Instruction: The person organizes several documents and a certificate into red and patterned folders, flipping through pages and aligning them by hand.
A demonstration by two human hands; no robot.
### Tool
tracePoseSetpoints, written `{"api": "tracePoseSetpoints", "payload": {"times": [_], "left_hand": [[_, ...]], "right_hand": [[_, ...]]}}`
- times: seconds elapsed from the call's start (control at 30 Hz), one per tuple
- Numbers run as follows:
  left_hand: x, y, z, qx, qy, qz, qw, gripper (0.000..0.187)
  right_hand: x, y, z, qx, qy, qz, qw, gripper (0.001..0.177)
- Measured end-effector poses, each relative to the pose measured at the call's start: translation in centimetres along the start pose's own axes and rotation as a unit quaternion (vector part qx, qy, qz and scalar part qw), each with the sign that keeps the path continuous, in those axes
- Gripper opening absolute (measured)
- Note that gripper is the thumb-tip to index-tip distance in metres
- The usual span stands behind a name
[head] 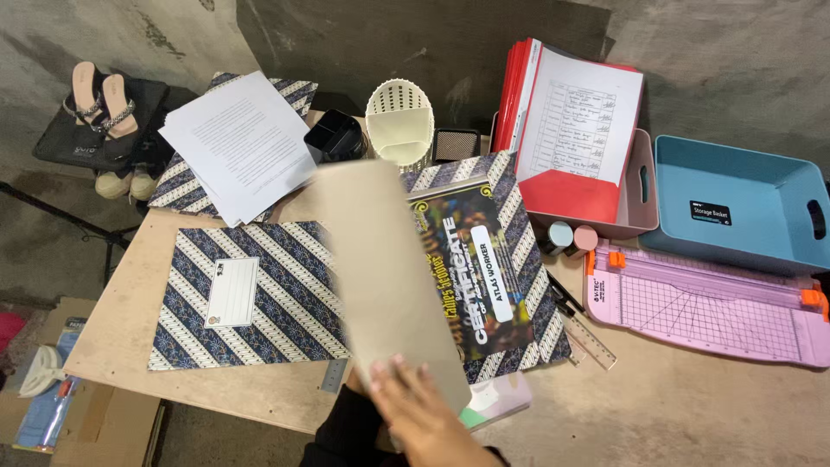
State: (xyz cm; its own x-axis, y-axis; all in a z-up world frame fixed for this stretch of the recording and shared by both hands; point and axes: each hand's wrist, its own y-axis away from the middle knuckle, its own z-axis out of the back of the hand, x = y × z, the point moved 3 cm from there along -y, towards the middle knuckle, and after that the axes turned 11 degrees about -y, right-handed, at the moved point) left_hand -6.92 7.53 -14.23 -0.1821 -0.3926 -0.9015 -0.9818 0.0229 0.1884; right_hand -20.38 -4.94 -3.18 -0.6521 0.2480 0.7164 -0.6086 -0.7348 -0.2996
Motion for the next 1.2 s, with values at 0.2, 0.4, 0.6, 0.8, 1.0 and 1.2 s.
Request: {"api": "tracePoseSetpoints", "payload": {"times": [0.2,0.4,0.6,0.8,1.0,1.2], "left_hand": [[0.9,0.1,1.1,0.012,0.05,0.02,0.998,0.06],[1.8,-0.5,1.9,0.026,0.081,0.026,0.996,0.061],[0.6,-0.6,0.9,0.025,0.09,0.064,0.994,0.063],[-0.3,-0.7,0.1,0.012,0.057,0.073,0.996,0.069],[-0.6,-0.4,-0.1,-0.006,-0.014,0.115,0.993,0.074],[-0.2,-0.7,0.1,0.013,-0.001,0.074,0.997,0.074]], "right_hand": [[0.6,0.0,-6.6,0.073,0.041,0.064,0.994,0.044],[1.7,-0.4,-0.3,0.021,-0.067,0.03,0.997,0.047],[-1.8,4.9,9.2,-0.171,-0.251,-0.044,0.952,0.054],[-9.0,9.3,14.3,-0.34,-0.093,-0.305,0.885,0.059],[-12.6,8.0,13.1,-0.229,0.274,-0.304,0.883,0.077],[-11.3,0.7,4.1,-0.159,0.172,-0.136,0.963,0.081]]}}
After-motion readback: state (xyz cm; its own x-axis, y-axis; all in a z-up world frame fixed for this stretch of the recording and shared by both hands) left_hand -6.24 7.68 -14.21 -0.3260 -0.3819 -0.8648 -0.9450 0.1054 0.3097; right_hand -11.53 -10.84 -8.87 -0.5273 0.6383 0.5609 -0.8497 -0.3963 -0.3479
